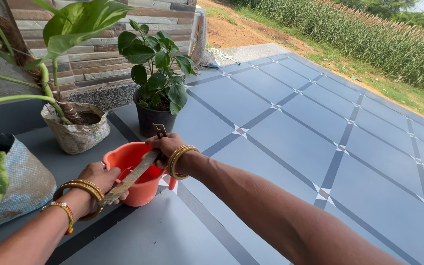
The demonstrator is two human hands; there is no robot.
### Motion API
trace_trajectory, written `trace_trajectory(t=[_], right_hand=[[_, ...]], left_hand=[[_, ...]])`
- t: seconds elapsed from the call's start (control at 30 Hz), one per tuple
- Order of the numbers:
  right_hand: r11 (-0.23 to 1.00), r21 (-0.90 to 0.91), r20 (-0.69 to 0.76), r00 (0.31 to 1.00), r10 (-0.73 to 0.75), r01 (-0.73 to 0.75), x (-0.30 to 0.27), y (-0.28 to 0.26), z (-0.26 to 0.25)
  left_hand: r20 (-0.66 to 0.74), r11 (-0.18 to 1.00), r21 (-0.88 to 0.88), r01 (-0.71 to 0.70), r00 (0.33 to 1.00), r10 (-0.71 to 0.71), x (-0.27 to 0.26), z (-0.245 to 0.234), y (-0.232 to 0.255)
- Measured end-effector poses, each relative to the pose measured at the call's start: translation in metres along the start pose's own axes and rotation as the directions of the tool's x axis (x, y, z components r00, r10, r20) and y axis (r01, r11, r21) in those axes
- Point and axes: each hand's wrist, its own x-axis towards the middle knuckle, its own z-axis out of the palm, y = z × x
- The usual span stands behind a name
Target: The person waters several potted plants on a tiled balcony using a red plastic watering can. After watering, they use a small metal hand hoe to loosen the soil around the base of each plant.
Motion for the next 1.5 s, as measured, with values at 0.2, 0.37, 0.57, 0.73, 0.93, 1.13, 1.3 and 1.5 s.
trace_trajectory(t=[0.2, 0.37, 0.57, 0.73, 0.93, 1.13, 1.3, 1.5], right_hand=[[0.989, 0.136, 0.033, 0.998, 0.059, -0.063, -0.006, -0.001, -0.014], [0.992, 0.099, 0.082, 0.994, 0.066, -0.074, 0.000, 0.004, -0.015], [0.993, 0.097, 0.117, 0.992, 0.049, -0.060, 0.004, 0.010, -0.022], [0.994, 0.094, 0.094, 0.994, 0.050, -0.059, -0.004, 0.008, -0.031], [0.988, 0.149, 0.053, 0.998, 0.032, -0.040, -0.016, -0.011, -0.028], [0.993, 0.118, 0.036, 0.999, 0.001, -0.005, -0.022, -0.025, -0.023], [0.989, 0.146, -0.039, 0.999, -0.024, 0.029, -0.021, -0.027, -0.018], [0.987, 0.156, -0.099, 0.995, -0.025, 0.040, -0.022, -0.031, -0.011]], left_hand=[[-0.033, 0.986, 0.131, 0.106, 0.994, -0.102, -0.021, 0.004, 0.016], [-0.019, 0.980, 0.142, 0.137, 0.991, -0.135, -0.023, 0.001, 0.018], [0.007, 0.962, 0.213, 0.170, 0.985, -0.175, -0.019, -0.004, 0.018], [0.103, 0.951, 0.238, 0.197, 0.969, -0.226, -0.018, -0.007, 0.011], [0.161, 0.925, 0.307, 0.225, 0.945, -0.283, -0.024, -0.013, 0.004], [0.273, 0.935, 0.269, 0.230, 0.913, -0.303, -0.006, -0.021, -0.005], [0.251, 0.927, 0.339, 0.160, 0.934, -0.252, -0.009, -0.031, 0.008], [0.194, 0.931, 0.336, 0.145, 0.956, -0.219, -0.011, -0.041, 0.009]])
